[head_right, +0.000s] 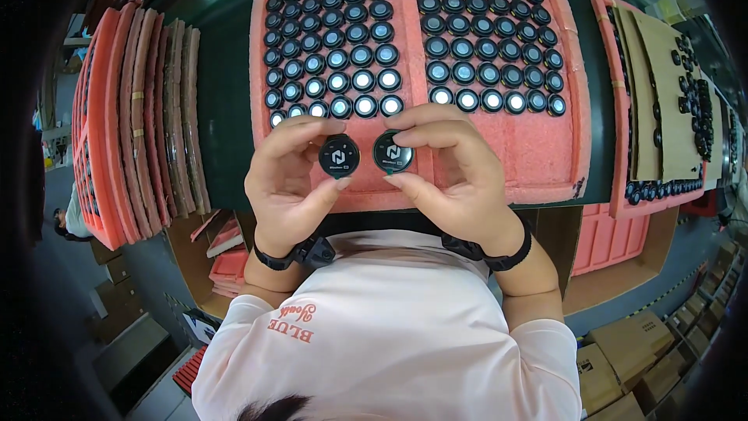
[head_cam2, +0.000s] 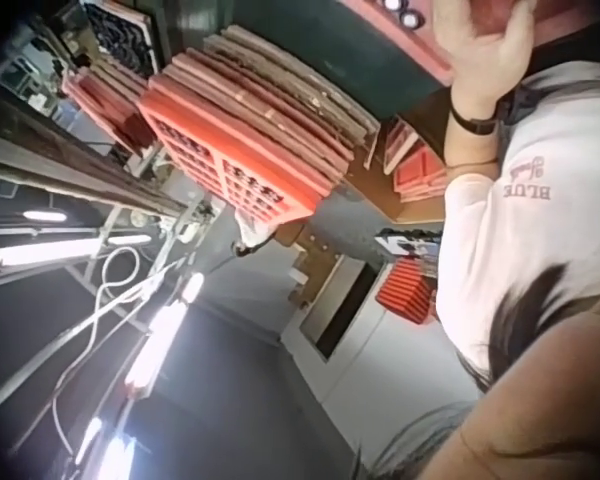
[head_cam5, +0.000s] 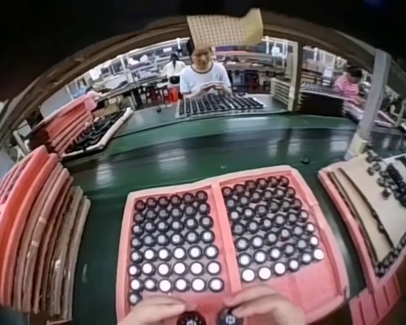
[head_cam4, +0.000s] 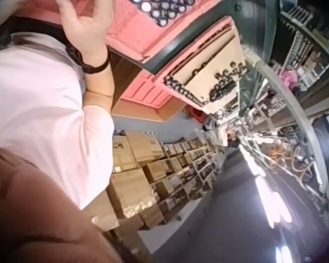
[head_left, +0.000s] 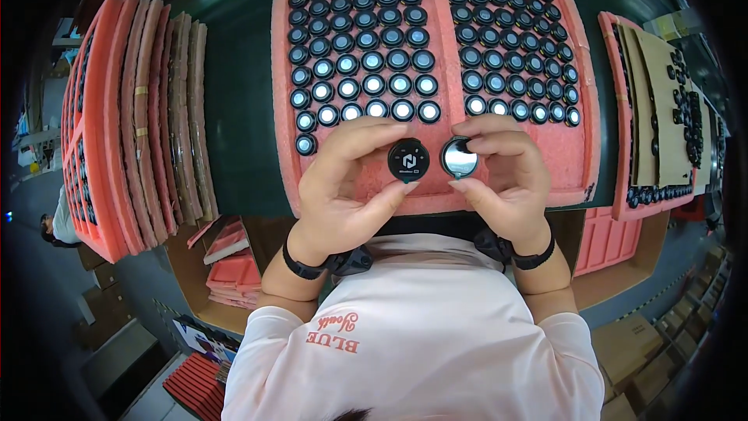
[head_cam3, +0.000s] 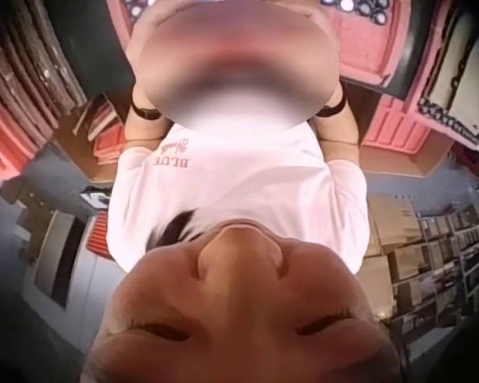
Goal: The person picks up two wireless microphones from a tray, turns them over to inspect different sides, and places them back into the tray. This process is repeated for several other pairs of microphones throughout the video.
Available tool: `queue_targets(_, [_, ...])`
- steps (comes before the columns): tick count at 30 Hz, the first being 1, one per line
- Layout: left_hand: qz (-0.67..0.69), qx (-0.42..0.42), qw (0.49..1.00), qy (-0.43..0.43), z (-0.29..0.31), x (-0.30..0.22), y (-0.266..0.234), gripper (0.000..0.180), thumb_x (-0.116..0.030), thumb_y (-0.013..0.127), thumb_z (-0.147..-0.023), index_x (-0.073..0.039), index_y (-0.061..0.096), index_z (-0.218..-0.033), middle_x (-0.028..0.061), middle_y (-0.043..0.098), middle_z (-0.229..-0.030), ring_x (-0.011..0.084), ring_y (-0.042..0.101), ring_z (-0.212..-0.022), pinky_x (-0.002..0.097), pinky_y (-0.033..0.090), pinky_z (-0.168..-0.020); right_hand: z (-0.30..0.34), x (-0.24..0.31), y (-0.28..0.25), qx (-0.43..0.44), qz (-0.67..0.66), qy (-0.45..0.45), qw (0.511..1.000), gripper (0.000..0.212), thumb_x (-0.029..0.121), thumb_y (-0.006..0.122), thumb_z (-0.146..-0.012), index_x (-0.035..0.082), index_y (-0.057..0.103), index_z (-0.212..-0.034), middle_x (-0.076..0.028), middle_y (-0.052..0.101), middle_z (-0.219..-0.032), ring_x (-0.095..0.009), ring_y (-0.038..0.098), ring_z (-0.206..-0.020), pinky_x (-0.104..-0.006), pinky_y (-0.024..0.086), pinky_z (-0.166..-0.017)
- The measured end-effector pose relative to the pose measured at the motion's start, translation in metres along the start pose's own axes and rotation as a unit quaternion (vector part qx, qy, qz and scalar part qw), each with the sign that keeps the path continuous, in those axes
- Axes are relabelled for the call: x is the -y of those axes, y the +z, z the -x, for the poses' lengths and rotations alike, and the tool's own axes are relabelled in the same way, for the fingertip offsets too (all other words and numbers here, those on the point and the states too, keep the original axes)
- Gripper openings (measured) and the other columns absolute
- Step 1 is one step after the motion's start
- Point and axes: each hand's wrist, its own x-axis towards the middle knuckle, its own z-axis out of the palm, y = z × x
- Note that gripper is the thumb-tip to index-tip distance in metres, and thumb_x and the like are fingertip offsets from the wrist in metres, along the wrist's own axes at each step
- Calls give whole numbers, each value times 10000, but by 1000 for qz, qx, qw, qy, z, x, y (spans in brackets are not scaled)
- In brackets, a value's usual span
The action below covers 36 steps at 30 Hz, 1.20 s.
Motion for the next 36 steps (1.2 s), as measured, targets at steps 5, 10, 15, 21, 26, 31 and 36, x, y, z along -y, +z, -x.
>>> queue_targets(5, [6, 26, 999, 31, -2, 8, -1, 548, 100, 694, -743, 47, 494, -1250, 175, 546, -1237, 261, 595, -1091, 363, 487, -965, 3, -4, -4, 11, 60, -40, 997, 423, -79, 722, -725, 9, 561, -1106, -184, 608, -1149, -281, 593, -1061, -365, 479, -901])
queue_targets(10, [-18, 37, 998, 44, -4, 11, 0, 584, 114, 687, -733, 1, 450, -1255, 209, 560, -1197, 260, 587, -1085, 354, 495, -906, 3, -6, -5, 21, 90, -48, 995, 436, -74, 725, -721, 11, 554, -1112, -191, 608, -1166, -286, 601, -1055, -371, 482, -895])
queue_targets(15, [-23, 55, 997, 46, -4, 15, -3, 516, 89, 697, -749, 15, 476, -1209, 214, 562, -1194, 262, 587, -1076, 357, 492, -907, 3, -7, -5, 10, 89, -40, 995, 406, -65, 731, -720, 14, 570, -1085, -187, 613, -1160, -286, 608, -1042, -368, 484, -887])
queue_targets(21, [-110, 96, 985, 88, -10, 9, -7, 380, 72, 701, -768, 38, 532, -1106, 218, 561, -1190, 264, 585, -1070, 362, 493, -905, 0, -3, -6, 33, 111, -25, 993, 354, -34, 747, -728, 14, 603, -1047, -187, 616, -1157, -288, 610, -1028, -366, 487, -880])
queue_targets(26, [-54, 68, 996, 33, -7, 7, -2, 271, 66, 713, -765, 60, 580, -1001, 217, 556, -1195, 263, 578, -1076, 353, 491, -905, 2, -4, -10, 54, 124, -13, 991, 318, -27, 748, -741, 1, 618, -1030, -193, 599, -1178, -277, 599, -1047, -357, 491, -893])
queue_targets(31, [-12, 16, 998, -55, -5, 4, 4, 296, 80, 705, -748, 75, 611, -1028, 202, 550, -1180, 251, 568, -1068, 340, 487, -897, 3, -5, 2, -37, -30, 61, 997, 290, -41, 733, -753, -17, 617, -1018, -198, 576, -1202, -266, 582, -1079, -348, 490, -910])
queue_targets(36, [-108, 80, 991, 26, -7, 10, -5, 379, 136, 655, -710, 70, 627, -1082, 184, 544, -1161, 238, 570, -1016, 339, 492, -880, 3, -10, -3, 18, -48, 76, 996, 297, -67, 705, -761, -33, 603, -1038, -196, 564, -1204, -261, 563, -1110, -343, 489, -918])
